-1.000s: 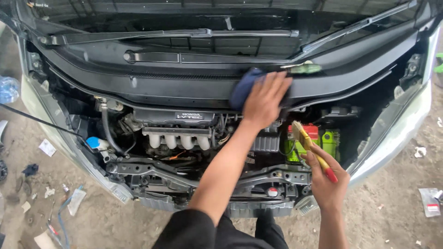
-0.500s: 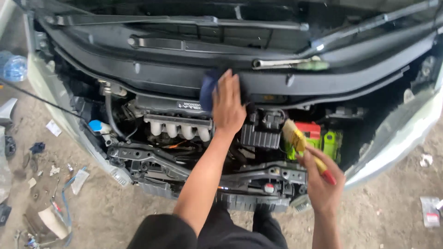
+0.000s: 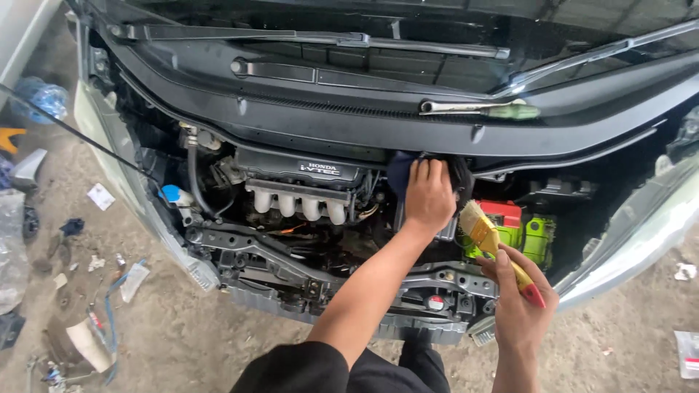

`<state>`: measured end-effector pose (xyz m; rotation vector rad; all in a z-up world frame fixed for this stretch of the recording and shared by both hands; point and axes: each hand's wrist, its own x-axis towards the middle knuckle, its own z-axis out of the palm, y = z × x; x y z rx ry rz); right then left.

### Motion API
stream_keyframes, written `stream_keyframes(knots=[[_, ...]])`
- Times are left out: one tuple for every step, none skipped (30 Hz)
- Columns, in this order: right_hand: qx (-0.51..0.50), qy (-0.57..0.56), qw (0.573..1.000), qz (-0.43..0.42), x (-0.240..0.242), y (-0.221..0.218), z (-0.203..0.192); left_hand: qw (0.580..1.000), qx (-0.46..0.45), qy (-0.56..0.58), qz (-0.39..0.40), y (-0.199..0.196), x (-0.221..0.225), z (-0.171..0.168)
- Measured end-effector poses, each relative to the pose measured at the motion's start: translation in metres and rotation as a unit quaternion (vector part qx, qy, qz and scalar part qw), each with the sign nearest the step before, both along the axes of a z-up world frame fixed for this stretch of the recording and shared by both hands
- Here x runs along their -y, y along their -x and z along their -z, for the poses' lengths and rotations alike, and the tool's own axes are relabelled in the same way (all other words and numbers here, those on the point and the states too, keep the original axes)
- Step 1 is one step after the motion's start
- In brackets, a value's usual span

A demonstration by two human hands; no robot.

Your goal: The person cleans the engine bay of a car using a brush and a cloth. They scrub various components, including the engine cover and battery area, while wiping away dust and debris with the cloth.

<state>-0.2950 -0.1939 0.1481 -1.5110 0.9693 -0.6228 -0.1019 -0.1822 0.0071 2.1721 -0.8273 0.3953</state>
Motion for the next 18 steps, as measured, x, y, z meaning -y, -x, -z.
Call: stream_keyframes(knots=[[0.021,0.019,1.000,0.006,0.001,0.004,0.003,0.998,0.055,-0.044,0.000,0.001,0.004,0.004],[0.043,0.039,0.998,0.013,0.003,0.008,0.007,0.990,0.110,-0.087,0.000,0.003,0.008,0.007],[0.039,0.038,0.998,0.016,0.004,0.014,0.005,0.990,0.107,-0.088,0.004,-0.002,-0.009,0.007],[0.033,0.027,0.999,0.024,0.006,0.019,0.002,0.989,0.114,-0.079,0.048,-0.007,-0.024,0.005],[0.036,0.019,0.999,0.032,0.012,0.016,0.000,0.985,0.131,-0.067,0.091,-0.024,-0.035,0.001],[0.041,0.021,0.998,0.035,0.017,0.016,0.002,0.984,0.136,-0.065,0.092,-0.031,-0.052,-0.009],[0.038,0.024,0.998,0.043,0.021,0.020,0.003,0.996,0.068,-0.046,0.021,-0.032,-0.068,-0.018],[0.035,0.027,0.998,0.052,0.026,0.023,0.005,0.998,-0.002,-0.028,-0.049,-0.034,-0.085,-0.026],[0.033,0.027,0.998,0.053,0.030,0.020,0.002,0.998,-0.004,-0.028,-0.048,-0.034,-0.082,-0.014],[0.030,0.005,0.996,0.078,0.034,0.017,0.000,0.989,0.046,-0.113,-0.081,-0.033,-0.079,-0.001],[0.027,-0.018,0.994,0.103,0.036,0.014,-0.003,0.969,0.095,-0.199,-0.112,-0.032,-0.079,0.010],[0.025,-0.020,0.994,0.104,0.044,0.008,0.008,0.969,0.093,-0.201,-0.111,-0.025,-0.063,0.024],[0.073,0.003,0.992,0.103,0.051,0.001,0.021,0.981,0.061,-0.146,-0.110,-0.020,-0.046,0.039],[0.121,0.026,0.987,0.102,0.059,-0.006,0.033,0.990,0.027,-0.091,-0.108,-0.014,-0.030,0.054],[0.120,0.025,0.987,0.103,0.060,-0.022,0.018,0.990,0.027,-0.093,-0.107,-0.003,-0.019,0.039],[0.120,0.037,0.989,0.074,0.062,-0.038,0.004,0.989,0.049,-0.128,-0.050,0.009,-0.008,0.025],[0.124,0.048,0.990,0.045,0.063,-0.057,-0.010,0.984,0.074,-0.162,0.008,0.016,0.003,0.011],[0.126,0.047,0.990,0.047,0.070,-0.072,-0.005,0.984,0.076,-0.163,0.009,0.016,0.008,0.005]])
